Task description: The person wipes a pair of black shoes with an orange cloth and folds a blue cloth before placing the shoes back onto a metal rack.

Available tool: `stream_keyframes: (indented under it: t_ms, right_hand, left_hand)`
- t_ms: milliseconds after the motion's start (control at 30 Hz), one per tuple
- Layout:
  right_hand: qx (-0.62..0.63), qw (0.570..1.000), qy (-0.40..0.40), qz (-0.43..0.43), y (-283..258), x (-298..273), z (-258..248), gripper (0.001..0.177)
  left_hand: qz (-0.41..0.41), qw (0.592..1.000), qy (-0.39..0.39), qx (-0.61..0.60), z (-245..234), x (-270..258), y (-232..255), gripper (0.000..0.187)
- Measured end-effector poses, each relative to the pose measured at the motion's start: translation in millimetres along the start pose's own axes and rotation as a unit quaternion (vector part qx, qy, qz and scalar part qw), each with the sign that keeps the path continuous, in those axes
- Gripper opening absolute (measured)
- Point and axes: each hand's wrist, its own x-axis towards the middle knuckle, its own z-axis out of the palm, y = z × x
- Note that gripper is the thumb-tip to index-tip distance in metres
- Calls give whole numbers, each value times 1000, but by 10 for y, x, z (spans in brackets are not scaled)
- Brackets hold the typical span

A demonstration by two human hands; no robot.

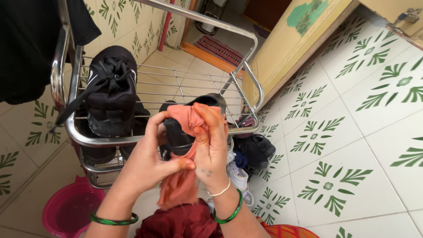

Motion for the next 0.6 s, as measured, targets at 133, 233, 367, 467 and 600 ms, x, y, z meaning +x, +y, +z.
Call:
stream_keyframes:
  t_ms: [133, 233, 367, 467, 600]
  right_hand:
    - [23, 995, -57, -82, 96, -14, -26, 29]
    - [-14, 998, -57, -39, 288, 87, -121, 26]
    - [183, 978, -33, 94, 359, 144, -79, 25]
    - [159, 982, -95, -17, 112, -118, -81, 25]
    - [0, 955, -207, -211, 99, -89, -184, 31]
  left_hand:
    - [6, 1000, 3, 10, -60, 9, -7, 111]
    - [-52, 998, 5, 35, -52, 10, -11, 98]
    - [-101, 978, 45, 179, 53, 34, 31, 95]
    - [-156, 958, 54, 235, 78, 45, 57, 94]
    - [-128, 977, 87, 147, 17, 58, 18, 80]
